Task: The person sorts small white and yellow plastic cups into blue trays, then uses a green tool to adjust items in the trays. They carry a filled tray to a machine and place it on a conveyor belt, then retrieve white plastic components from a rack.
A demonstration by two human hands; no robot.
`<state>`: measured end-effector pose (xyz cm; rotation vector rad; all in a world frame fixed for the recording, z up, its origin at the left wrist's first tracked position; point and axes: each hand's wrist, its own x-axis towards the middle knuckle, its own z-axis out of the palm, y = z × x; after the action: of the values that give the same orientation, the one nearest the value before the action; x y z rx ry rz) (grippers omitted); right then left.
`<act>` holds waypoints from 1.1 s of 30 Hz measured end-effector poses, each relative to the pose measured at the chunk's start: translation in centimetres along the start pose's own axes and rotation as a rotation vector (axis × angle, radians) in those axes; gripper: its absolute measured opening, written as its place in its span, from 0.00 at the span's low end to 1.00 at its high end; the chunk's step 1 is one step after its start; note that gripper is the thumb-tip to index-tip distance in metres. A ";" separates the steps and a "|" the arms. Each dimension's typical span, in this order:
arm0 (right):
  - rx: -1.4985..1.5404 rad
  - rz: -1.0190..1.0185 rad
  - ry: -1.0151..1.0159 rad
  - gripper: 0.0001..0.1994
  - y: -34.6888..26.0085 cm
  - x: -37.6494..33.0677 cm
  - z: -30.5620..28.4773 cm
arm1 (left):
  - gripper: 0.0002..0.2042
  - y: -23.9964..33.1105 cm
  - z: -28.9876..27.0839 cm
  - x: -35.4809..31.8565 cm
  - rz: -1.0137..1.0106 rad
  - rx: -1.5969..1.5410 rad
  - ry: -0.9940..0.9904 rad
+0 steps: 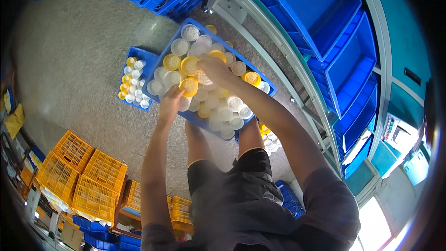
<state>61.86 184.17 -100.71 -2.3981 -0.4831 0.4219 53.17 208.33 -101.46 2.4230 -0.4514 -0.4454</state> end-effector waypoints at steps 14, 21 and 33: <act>-0.300 -0.090 -0.260 0.15 -1.7 1.0 4.1 | 0.24 0.0 1.1 -2.9 -0.131 0.159 -0.318; -0.274 0.304 0.207 0.19 4.8 -4.5 -1.5 | 0.26 0.8 3.2 -5.2 -0.546 -0.028 0.555; -0.229 0.522 -0.109 0.17 11.2 -7.4 -1.9 | 0.22 2.2 14.8 -9.1 -1.136 -0.675 0.285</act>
<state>58.76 171.85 -105.33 -2.7235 0.0667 0.7615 38.45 202.84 -109.25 1.7958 1.0889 -0.5612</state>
